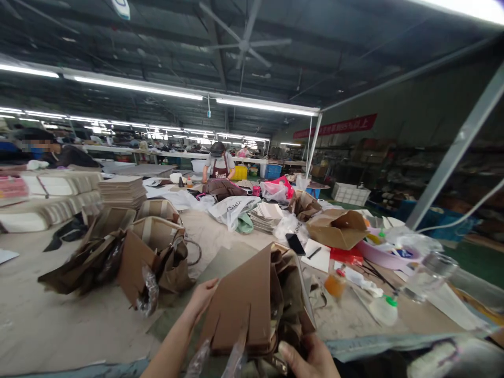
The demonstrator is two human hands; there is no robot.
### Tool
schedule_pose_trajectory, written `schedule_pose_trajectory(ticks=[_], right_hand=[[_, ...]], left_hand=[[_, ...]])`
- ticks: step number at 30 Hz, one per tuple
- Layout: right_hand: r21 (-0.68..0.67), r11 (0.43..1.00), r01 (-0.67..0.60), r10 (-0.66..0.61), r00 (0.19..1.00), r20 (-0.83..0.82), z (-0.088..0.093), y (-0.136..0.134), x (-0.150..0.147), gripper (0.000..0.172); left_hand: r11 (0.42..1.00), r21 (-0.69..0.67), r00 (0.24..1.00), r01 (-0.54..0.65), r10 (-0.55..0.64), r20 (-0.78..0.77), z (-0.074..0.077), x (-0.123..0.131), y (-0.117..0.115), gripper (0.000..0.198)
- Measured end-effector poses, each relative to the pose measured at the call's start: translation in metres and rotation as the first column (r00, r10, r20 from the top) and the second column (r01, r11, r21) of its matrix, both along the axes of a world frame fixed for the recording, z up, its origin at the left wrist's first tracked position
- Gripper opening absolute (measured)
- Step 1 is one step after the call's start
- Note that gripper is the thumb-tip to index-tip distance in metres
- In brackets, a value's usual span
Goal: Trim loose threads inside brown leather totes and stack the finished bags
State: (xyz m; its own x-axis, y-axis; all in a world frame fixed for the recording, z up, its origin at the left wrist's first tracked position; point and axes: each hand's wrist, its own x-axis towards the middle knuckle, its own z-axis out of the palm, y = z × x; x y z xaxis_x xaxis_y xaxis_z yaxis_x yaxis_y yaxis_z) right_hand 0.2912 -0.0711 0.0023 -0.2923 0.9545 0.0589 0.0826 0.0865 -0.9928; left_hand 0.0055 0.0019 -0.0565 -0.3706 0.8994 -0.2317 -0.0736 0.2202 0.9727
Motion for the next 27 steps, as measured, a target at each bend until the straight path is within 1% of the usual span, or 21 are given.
schedule_pose_trajectory(ticks=[1,3,4,6,7,9,11,12,14,16,17,19,20,21,22,23,24,25,26,27], right_hand=[[0.027,1.0,0.013,-0.015,0.997,0.078,-0.002,0.004,0.0,0.055],[0.065,0.997,0.033,-0.046,0.978,0.206,-0.012,0.01,-0.004,0.056],[0.065,0.997,0.043,-0.057,0.969,0.239,-0.019,0.012,-0.008,0.057],[0.037,0.998,0.046,-0.054,0.97,0.236,-0.03,0.014,-0.019,0.058],[0.026,0.999,0.044,-0.049,0.978,0.201,-0.035,0.014,-0.025,0.058],[0.003,1.0,0.021,-0.021,0.994,0.105,-0.039,0.015,-0.036,0.054],[-0.037,0.999,-0.008,0.009,0.999,0.037,-0.039,0.016,-0.044,0.054],[-0.061,0.998,-0.024,0.025,1.0,0.016,-0.038,0.017,-0.046,0.057],[-0.093,0.993,-0.076,0.078,0.997,0.012,-0.035,0.016,-0.048,0.063],[-0.083,0.986,-0.142,0.149,0.984,0.093,-0.031,0.011,-0.045,0.064],[-0.065,0.982,-0.177,0.185,0.97,0.158,-0.028,0.008,-0.042,0.063],[-0.042,0.96,-0.278,0.277,0.913,0.3,-0.018,0.002,-0.033,0.061],[-0.067,0.938,-0.341,0.341,0.865,0.368,-0.01,-0.001,-0.027,0.06],[-0.117,0.904,-0.412,0.42,0.799,0.43,-0.001,-0.002,-0.02,0.057],[-0.162,0.865,-0.475,0.49,0.727,0.481,0.01,-0.002,-0.013,0.05],[-0.189,0.835,-0.517,0.531,0.664,0.527,0.022,0.0,-0.007,0.041],[-0.162,0.828,-0.537,0.522,0.631,0.574,0.036,0.003,-0.001,0.03],[-0.063,0.849,-0.524,0.448,0.652,0.612,0.049,0.008,0.004,0.024],[0.07,0.879,-0.471,0.329,0.706,0.628,0.062,0.015,0.007,0.021],[0.209,0.897,-0.389,0.187,0.764,0.617,0.074,0.023,0.008,0.021]], left_hand=[[0.999,-0.031,1.0,-0.01,0.01,0.011,-0.001,-0.006,0.002,0.036],[0.999,-0.046,0.998,-0.018,0.02,0.055,0.001,-0.019,-0.008,0.045],[1.0,-0.019,0.997,0.002,-0.001,0.079,0.004,-0.024,-0.019,0.049],[0.99,0.099,0.99,0.098,-0.108,0.093,0.014,-0.028,-0.048,0.055],[0.976,0.16,0.987,0.147,-0.156,0.047,0.02,-0.027,-0.063,0.055],[0.937,0.239,0.964,0.254,-0.226,-0.137,0.031,-0.018,-0.088,0.055],[0.915,0.225,0.909,0.334,-0.25,-0.332,0.039,-0.006,-0.102,0.068],[0.916,0.203,0.88,0.345,-0.241,-0.41,0.041,0.001,-0.105,0.076],[0.936,0.149,0.836,0.319,-0.203,-0.509,0.045,0.011,-0.103,0.085],[0.959,0.1,0.814,0.265,-0.166,-0.557,0.051,0.016,-0.095,0.085],[0.962,0.083,0.797,0.261,-0.166,-0.581,0.055,0.017,-0.09,0.082],[0.95,0.074,0.746,0.303,-0.188,-0.639,0.065,0.017,-0.081,0.069],[0.939,0.081,0.721,0.335,-0.2,-0.663,0.07,0.016,-0.077,0.06],[0.926,0.092,0.704,0.366,-0.21,-0.679,0.074,0.015,-0.073,0.052],[0.916,0.102,0.698,0.387,-0.219,-0.682,0.077,0.013,-0.07,0.047],[0.91,0.108,0.702,0.399,-0.227,-0.675,0.079,0.012,-0.068,0.045],[0.908,0.113,0.712,0.403,-0.233,-0.662,0.079,0.011,-0.066,0.046],[0.908,0.116,0.727,0.402,-0.239,-0.644,0.078,0.01,-0.065,0.049],[0.911,0.119,0.743,0.396,-0.242,-0.624,0.077,0.009,-0.064,0.052],[0.915,0.121,0.759,0.385,-0.239,-0.605,0.075,0.008,-0.064,0.055]])
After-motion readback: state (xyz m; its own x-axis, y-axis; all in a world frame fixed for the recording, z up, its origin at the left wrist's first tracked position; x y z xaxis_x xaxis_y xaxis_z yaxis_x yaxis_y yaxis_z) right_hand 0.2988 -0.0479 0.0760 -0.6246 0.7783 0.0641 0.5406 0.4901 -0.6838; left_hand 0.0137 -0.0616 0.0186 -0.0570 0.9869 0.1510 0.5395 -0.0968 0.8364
